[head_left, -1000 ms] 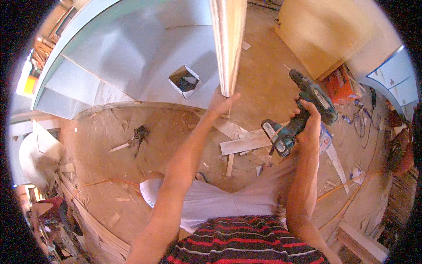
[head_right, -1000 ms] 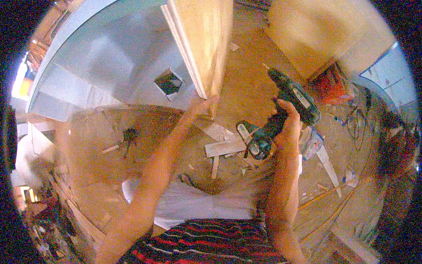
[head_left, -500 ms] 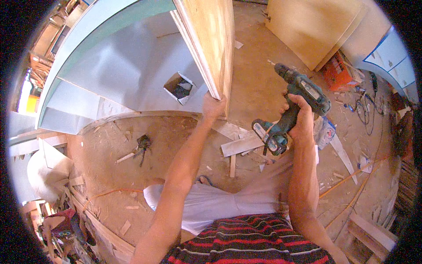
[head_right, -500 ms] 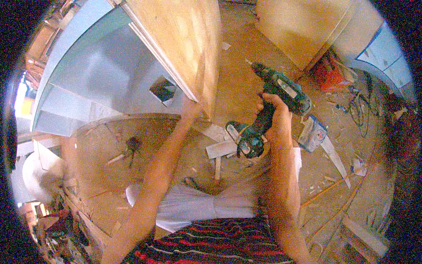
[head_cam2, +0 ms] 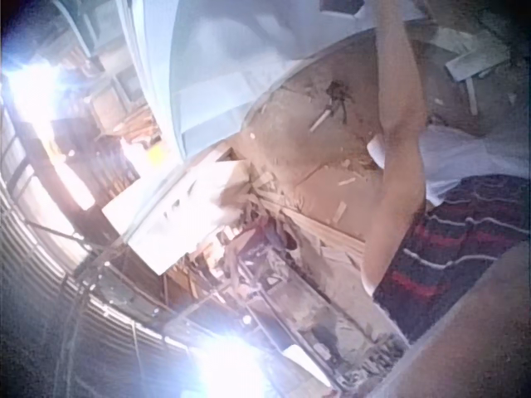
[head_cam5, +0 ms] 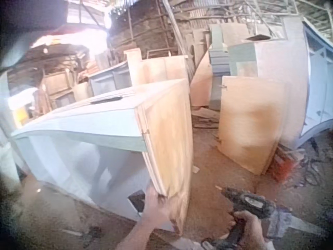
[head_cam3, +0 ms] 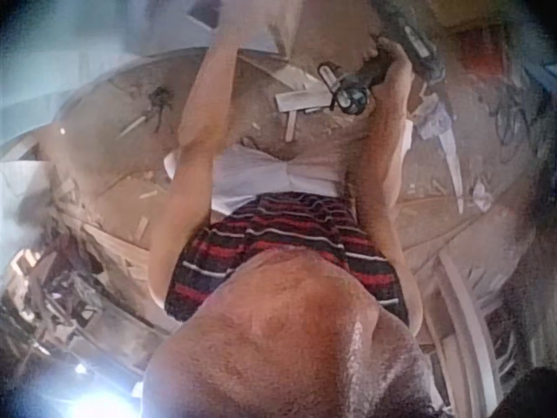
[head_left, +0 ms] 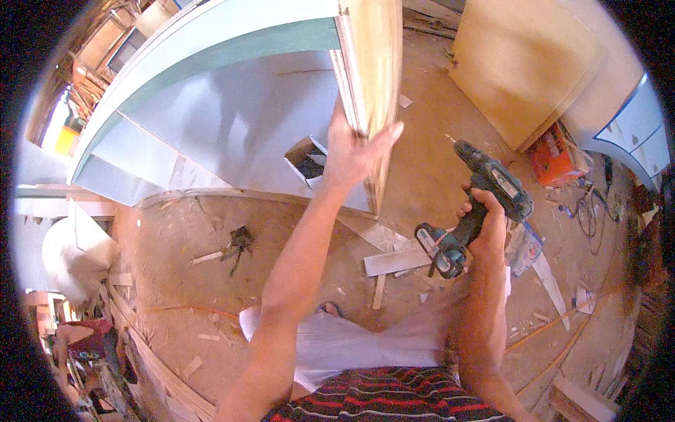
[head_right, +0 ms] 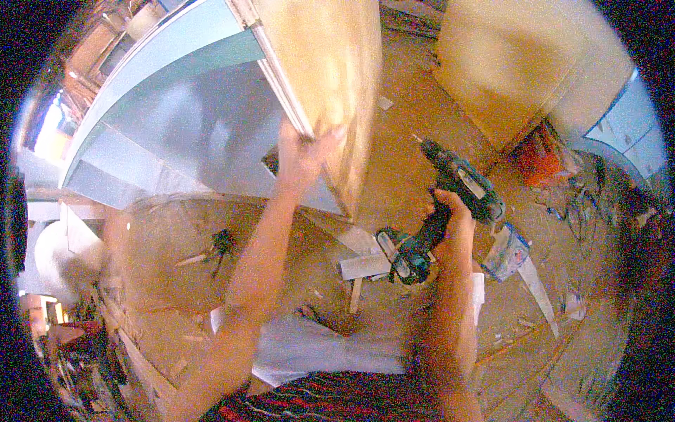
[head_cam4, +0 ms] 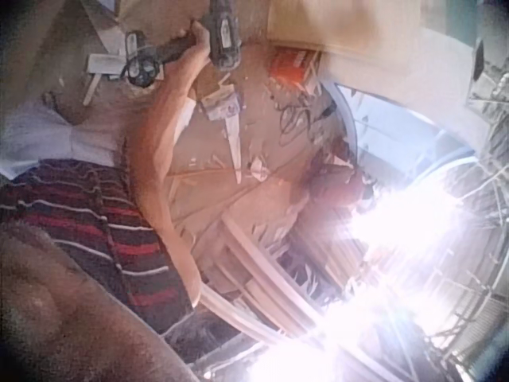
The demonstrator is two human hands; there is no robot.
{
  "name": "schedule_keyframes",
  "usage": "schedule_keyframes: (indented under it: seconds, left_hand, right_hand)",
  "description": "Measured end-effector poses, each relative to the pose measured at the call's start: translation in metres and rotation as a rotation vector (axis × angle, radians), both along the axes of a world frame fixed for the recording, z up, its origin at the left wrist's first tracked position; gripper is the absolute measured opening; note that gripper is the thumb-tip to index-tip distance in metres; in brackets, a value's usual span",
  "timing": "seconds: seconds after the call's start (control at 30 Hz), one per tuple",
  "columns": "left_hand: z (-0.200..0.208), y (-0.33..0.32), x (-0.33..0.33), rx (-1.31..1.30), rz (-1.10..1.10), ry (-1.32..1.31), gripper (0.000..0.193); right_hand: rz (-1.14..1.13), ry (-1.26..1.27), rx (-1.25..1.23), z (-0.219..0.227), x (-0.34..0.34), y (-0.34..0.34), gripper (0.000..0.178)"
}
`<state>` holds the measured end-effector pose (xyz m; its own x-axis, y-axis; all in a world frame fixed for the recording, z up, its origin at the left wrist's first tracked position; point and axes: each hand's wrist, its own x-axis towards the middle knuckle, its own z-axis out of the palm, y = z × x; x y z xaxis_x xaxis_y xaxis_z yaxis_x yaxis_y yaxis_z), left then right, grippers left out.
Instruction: The person is assembling a piece of furniture. They use a cordless drill to attach a wooden trim piece to a white cabinet, then use a utility knife to cut a strip of material.
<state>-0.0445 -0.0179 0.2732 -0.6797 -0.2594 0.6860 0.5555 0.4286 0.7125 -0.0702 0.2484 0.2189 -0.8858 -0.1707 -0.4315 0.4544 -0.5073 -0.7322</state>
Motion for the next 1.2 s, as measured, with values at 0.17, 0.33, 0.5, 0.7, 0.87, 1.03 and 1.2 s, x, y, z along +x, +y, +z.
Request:
schedule_keyframes:
  seconds: [0.17, 0.33, 0.5, 0.7, 0.87, 1.03, 1.2]
  left_hand:
    - [0.079, 0.005, 0.003, 0.098, 0.081, -0.096, 0.044]
    - [0.08, 0.005, -0.003, 0.104, 0.164, -0.028, 0.036]
    - [0.079, 0.007, -0.003, 0.205, 0.133, -0.054, 0.038]
    - [0.074, -0.004, -0.004, 0.131, 0.015, -0.136, 0.046]
    - [0.004, -0.089, -0.004, 0.437, -0.094, -0.393, 0.058]
    - [-0.196, -0.17, -0.028, -0.46, 0.45, -0.962, 0.028]
    - [-0.312, -0.267, 0.001, -0.985, 0.541, -0.998, 0.02]
  right_hand:
    - [0.054, 0.054, 0.074, 0.006, 0.005, 0.0, 0.027]
    - [0.004, 0.041, 0.036, 0.005, 0.004, 0.012, 0.027]
    - [-0.034, 0.023, 0.052, 0.019, 0.007, 0.007, 0.013]
    - [0.013, 0.04, 0.086, 0.014, 0.006, 0.005, 0.013]
    - [0.001, 0.026, 0.081, 0.002, 0.001, 0.003, 0.023]
    - [-0.109, 0.064, 0.137, 0.004, -0.007, 0.014, 0.024]
    - [-0.038, -0.015, 0.129, 0.017, 0.005, -0.006, 0.024]
